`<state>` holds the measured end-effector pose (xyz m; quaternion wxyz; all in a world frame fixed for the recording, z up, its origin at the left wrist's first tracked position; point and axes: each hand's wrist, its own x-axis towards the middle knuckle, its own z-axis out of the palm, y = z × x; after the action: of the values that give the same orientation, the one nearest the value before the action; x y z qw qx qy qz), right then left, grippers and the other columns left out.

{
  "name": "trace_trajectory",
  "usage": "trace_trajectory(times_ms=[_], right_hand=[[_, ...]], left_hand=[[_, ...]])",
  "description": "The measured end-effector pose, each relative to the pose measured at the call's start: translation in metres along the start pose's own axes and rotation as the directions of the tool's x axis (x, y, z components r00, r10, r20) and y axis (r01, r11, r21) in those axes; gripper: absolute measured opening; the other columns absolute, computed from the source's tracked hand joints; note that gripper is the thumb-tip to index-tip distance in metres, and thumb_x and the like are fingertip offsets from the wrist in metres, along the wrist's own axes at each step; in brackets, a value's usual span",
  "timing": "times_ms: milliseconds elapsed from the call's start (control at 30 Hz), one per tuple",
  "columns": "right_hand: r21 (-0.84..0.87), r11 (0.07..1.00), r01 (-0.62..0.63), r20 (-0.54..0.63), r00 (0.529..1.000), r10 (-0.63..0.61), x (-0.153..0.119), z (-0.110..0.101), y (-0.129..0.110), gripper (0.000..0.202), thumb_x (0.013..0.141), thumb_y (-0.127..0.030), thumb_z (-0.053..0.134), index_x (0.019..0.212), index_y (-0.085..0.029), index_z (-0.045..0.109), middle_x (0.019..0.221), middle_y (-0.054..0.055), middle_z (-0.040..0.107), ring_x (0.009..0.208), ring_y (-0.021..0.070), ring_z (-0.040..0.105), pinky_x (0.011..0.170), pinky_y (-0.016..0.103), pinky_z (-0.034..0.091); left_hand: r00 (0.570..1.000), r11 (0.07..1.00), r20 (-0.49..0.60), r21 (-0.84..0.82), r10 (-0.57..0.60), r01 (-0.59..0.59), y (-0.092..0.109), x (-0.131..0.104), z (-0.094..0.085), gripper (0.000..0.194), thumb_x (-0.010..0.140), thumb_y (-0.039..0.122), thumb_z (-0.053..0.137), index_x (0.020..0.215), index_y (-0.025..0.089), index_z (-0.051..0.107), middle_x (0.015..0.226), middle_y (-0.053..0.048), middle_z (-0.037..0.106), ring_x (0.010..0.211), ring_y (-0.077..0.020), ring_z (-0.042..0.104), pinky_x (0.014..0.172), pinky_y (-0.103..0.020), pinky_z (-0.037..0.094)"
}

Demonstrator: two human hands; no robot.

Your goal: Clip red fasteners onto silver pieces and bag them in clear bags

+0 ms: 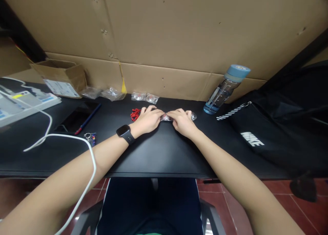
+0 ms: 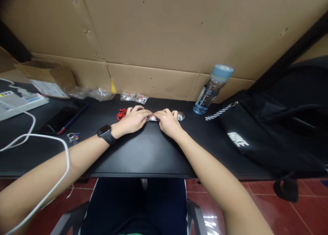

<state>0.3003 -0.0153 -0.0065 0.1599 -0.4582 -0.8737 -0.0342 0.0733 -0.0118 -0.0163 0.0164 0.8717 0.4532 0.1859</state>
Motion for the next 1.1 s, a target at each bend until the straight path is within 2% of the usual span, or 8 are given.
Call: trace_trajectory(times_ms=[133,233,333,433,533,700,900,1100], right_hand=[[-0.038,0.999,0.002,0.101,0.995,0.002,-0.001,-0.003,-0.001,0.065,0.088,-0.005,0.046,0.148,-0.027,0.056,0.141,0.011,0.069,0.125,0.0312,0.056,0.097,0.05,0.028],[-0.077,0.997,-0.001,0.126,0.992,0.011,-0.002,-0.006,-0.005,0.061,0.092,-0.009,0.044,0.149,-0.03,0.055,0.144,0.009,0.067,0.132,0.033,0.055,0.106,0.059,0.022],[-0.156,0.988,0.007,0.082,0.997,0.006,-0.008,-0.01,-0.015,0.049,0.097,-0.017,0.044,0.144,-0.023,0.06,0.147,0.014,0.064,0.133,0.0367,0.053,0.111,0.064,0.018],[-0.162,0.981,0.106,0.078,0.992,-0.095,-0.015,-0.018,-0.025,0.054,0.095,-0.016,0.047,0.148,-0.019,0.056,0.155,0.017,0.056,0.134,0.0344,0.051,0.107,0.055,0.029],[-0.121,0.981,0.149,0.127,0.983,-0.133,-0.017,-0.023,-0.027,0.047,0.097,-0.017,0.046,0.141,-0.021,0.062,0.15,0.015,0.06,0.125,0.0304,0.056,0.096,0.046,0.038],[-0.179,0.984,-0.022,0.028,0.999,0.028,-0.012,-0.021,-0.019,0.039,0.107,-0.036,0.041,0.134,-0.02,0.064,0.139,0.016,0.066,0.118,0.0313,0.059,0.097,0.048,0.037],[-0.183,0.982,0.052,0.047,0.998,-0.044,-0.01,-0.007,-0.022,0.042,0.108,-0.038,0.043,0.144,-0.022,0.058,0.153,0.016,0.056,0.125,0.0318,0.056,0.096,0.046,0.04],[-0.168,0.986,0.019,0.036,0.999,-0.013,0.008,0.003,-0.016,0.042,0.106,-0.029,0.043,0.143,-0.019,0.059,0.153,0.016,0.057,0.128,0.0311,0.058,0.098,0.045,0.041]], left_hand=[[0.997,0.996,0.072,0.089,-0.016,0.01,-0.003,0.0,-0.002,0.058,0.092,0.015,0.046,0.147,0.029,0.06,0.161,-0.004,0.05,0.144,-0.0367,0.038,0.105,-0.058,0.037],[0.997,0.985,0.073,0.17,-0.031,0.019,-0.002,-0.002,-0.005,0.054,0.093,0.025,0.051,0.145,0.027,0.062,0.167,-0.006,0.04,0.147,-0.0411,0.033,0.107,-0.062,0.037],[1.0,0.977,0.028,0.213,-0.001,-0.006,0.002,-0.006,-0.006,0.046,0.097,0.027,0.049,0.14,0.026,0.066,0.165,-0.007,0.044,0.148,-0.0411,0.033,0.109,-0.063,0.036],[0.998,0.974,-0.048,0.222,0.043,-0.031,0.007,-0.009,-0.008,0.04,0.102,0.026,0.045,0.132,0.024,0.072,0.16,-0.01,0.05,0.148,-0.0403,0.033,0.11,-0.063,0.035],[0.997,0.985,-0.034,0.161,0.068,-0.062,0.006,-0.008,-0.014,0.033,0.101,0.04,0.055,0.121,0.026,0.077,0.156,-0.011,0.054,0.148,-0.0411,0.034,0.112,-0.062,0.033],[0.987,0.99,0.109,-0.093,0.117,-0.107,-0.022,-0.004,-0.035,0.034,0.098,0.057,0.058,0.111,0.036,0.081,0.15,-0.003,0.059,0.143,-0.0356,0.042,0.113,-0.057,0.034],[0.987,0.988,-0.065,-0.057,-0.149,0.145,-0.072,-0.002,-0.053,0.055,0.108,0.053,0.031,0.112,0.027,0.079,0.129,-0.008,0.073,0.126,-0.0296,0.061,0.106,-0.047,0.044],[0.951,0.951,-0.032,-0.001,-0.308,0.308,-0.091,-0.007,-0.052,0.058,0.106,0.058,0.029,0.12,0.028,0.076,0.141,-0.01,0.067,0.131,-0.0368,0.058,0.105,-0.055,0.044]])
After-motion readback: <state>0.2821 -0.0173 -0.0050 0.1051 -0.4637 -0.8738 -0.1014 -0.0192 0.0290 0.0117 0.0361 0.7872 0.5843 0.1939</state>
